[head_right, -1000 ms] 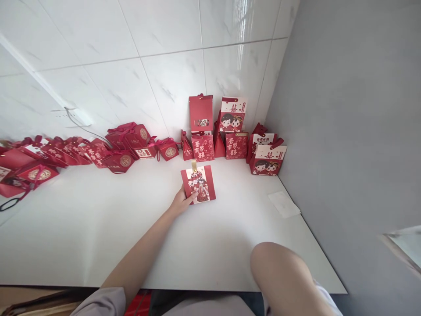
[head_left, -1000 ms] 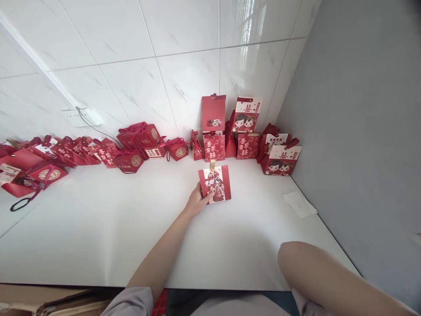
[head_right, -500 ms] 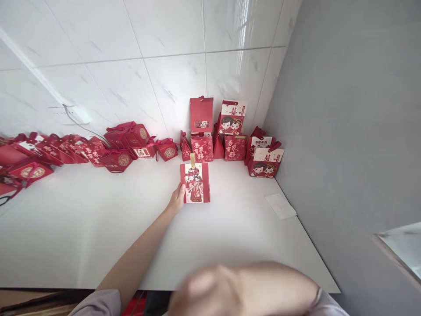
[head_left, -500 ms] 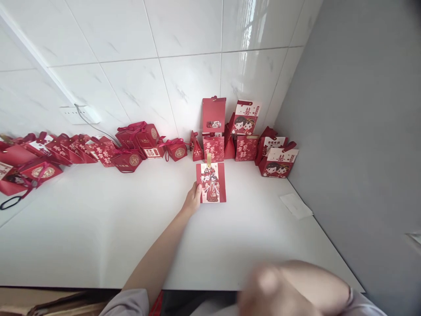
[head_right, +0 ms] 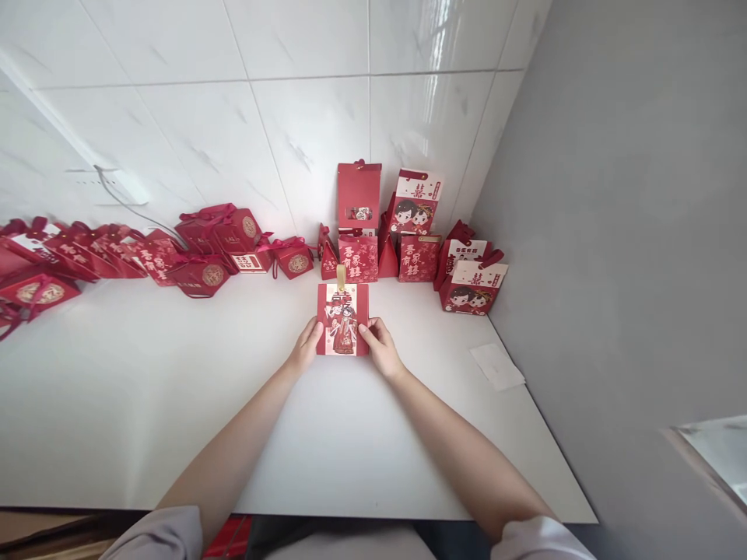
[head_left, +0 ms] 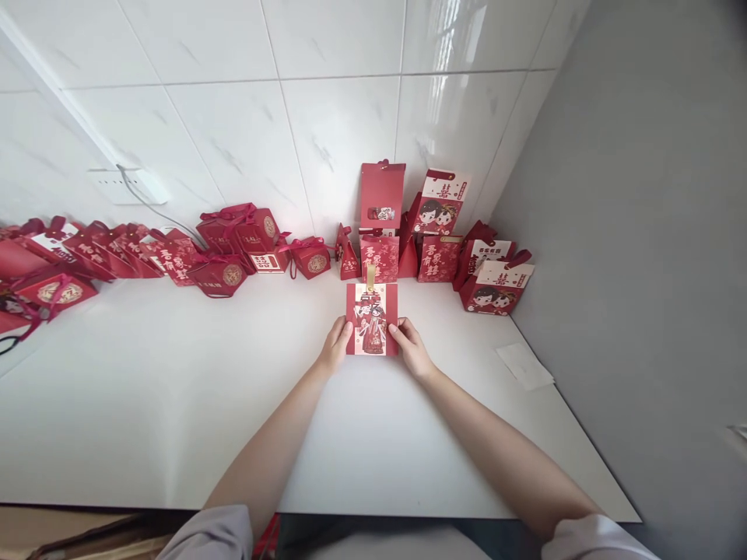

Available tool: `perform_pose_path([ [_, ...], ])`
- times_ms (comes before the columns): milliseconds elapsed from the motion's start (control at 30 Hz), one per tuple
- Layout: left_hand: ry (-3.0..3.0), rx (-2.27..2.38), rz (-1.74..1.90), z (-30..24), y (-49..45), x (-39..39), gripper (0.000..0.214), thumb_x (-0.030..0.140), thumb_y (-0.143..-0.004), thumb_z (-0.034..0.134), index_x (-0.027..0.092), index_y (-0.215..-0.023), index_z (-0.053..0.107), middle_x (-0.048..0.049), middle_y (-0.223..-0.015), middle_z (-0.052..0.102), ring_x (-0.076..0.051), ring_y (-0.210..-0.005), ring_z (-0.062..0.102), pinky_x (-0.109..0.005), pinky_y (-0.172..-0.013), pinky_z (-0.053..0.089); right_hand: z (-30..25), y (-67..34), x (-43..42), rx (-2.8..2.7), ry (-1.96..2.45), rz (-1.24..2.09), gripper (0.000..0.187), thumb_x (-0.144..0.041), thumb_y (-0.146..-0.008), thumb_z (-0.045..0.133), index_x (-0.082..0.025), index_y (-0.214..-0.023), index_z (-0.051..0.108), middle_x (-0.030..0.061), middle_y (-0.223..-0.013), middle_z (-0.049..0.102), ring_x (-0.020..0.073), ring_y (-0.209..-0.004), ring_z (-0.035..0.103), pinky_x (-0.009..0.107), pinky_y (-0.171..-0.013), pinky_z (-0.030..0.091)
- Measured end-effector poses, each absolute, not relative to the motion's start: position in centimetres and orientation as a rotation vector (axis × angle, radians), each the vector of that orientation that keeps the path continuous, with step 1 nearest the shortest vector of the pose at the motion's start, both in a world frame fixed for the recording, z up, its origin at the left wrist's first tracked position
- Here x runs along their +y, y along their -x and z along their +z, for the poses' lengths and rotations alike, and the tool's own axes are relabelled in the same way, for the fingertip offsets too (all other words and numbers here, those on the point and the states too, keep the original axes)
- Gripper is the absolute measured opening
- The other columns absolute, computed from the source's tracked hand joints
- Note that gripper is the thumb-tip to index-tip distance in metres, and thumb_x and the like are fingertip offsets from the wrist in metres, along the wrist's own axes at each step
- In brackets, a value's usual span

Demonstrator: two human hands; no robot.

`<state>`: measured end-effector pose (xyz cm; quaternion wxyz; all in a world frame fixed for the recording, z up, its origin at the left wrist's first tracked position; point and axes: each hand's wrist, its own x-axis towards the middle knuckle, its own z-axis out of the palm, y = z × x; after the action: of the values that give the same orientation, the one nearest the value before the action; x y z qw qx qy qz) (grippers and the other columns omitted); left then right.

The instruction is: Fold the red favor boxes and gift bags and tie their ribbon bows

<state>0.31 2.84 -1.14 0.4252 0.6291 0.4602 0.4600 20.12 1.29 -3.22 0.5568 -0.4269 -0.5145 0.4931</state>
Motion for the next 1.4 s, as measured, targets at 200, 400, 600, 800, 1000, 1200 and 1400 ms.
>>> perform_pose_path([
  [200,-1.582,1.056,1.120,-0.8,0.0,3.0,0.052,0.064,-0.093,0.047,0.017,-0.111,0.060,-0.0116,-0.115,0.064,-0.025,-0.112,0.059,-0.036,-0.102,0.046,-3.1,-20.5,1.2,-1.282,0.969,1.211,0.044,-0.070,-0.086,0.054,-0.026,-0.089,0.051,0.0031,-0.099,0.066,0.0231,-0.094,0.063,0.040,-0.088,0.054],
  [400,-1.564,1.077,1.107,-1.5,0.2,3.3,0.052,0.063,-0.093,0.046,0.017,-0.112,0.061,-0.0114,-0.117,0.065,-0.026,-0.110,0.061,-0.037,-0.100,0.048,-3.7,-20.6,1.5,-1.343,0.958,1.157,0.045,-0.066,-0.092,0.049,-0.024,-0.097,0.064,0.0063,-0.119,0.062,0.0248,-0.121,0.055,0.041,-0.110,0.041],
  [600,-1.571,1.081,1.031,-1.6,0.5,3.3,0.050,0.057,-0.092,0.055,0.017,-0.122,0.059,-0.0095,-0.122,0.066,-0.027,-0.114,0.062,-0.036,-0.097,0.050,-4.0,-20.6,1.6,-1.374,0.928,1.122,0.042,-0.060,-0.095,0.049,-0.025,-0.102,0.069,0.0065,-0.122,0.062,0.0246,-0.121,0.055,0.041,-0.111,0.040],
  [800,-1.547,1.110,1.042,-1.6,0.5,3.4,0.057,0.063,-0.091,0.051,0.015,-0.120,0.060,-0.0101,-0.118,0.069,-0.029,-0.111,0.064,-0.036,-0.096,0.051,-4.0,-20.6,1.6,-1.384,0.940,1.097,0.043,-0.061,-0.095,0.049,-0.024,-0.101,0.071,0.0076,-0.122,0.063,0.0254,-0.121,0.054,0.042,-0.111,0.039],
  [1000,-1.563,1.130,1.059,-1.5,0.6,3.3,0.058,0.064,-0.090,0.052,0.014,-0.119,0.063,-0.0098,-0.117,0.070,-0.029,-0.110,0.064,-0.036,-0.095,0.050,-4.0,-20.5,1.6,-1.388,0.933,1.084,0.044,-0.063,-0.093,0.051,-0.024,-0.094,0.071,0.0076,-0.120,0.063,0.0263,-0.119,0.055,0.042,-0.110,0.039],
  [1200,-1.515,1.155,1.113,-1.9,0.5,3.2,0.058,0.066,-0.087,0.054,0.015,-0.111,0.066,-0.0095,-0.110,0.072,-0.029,-0.105,0.066,-0.036,-0.091,0.051,-4.2,-20.3,1.1,-1.340,0.921,1.140,0.037,-0.060,-0.091,0.057,-0.023,-0.089,0.060,0.0062,-0.109,0.065,0.0242,-0.103,0.061,0.042,-0.098,0.049],
  [1400,-1.408,1.154,1.191,-2.5,0.3,3.7,0.065,0.069,-0.089,0.048,0.013,-0.115,0.066,-0.0127,-0.114,0.071,-0.030,-0.107,0.067,-0.041,-0.095,0.052,-3.4,-20.3,0.3,-1.389,0.833,1.204,0.055,-0.053,-0.088,0.066,-0.028,-0.133,0.045,0.0084,-0.137,0.056,0.0235,-0.119,0.059,0.043,-0.103,0.050],
])
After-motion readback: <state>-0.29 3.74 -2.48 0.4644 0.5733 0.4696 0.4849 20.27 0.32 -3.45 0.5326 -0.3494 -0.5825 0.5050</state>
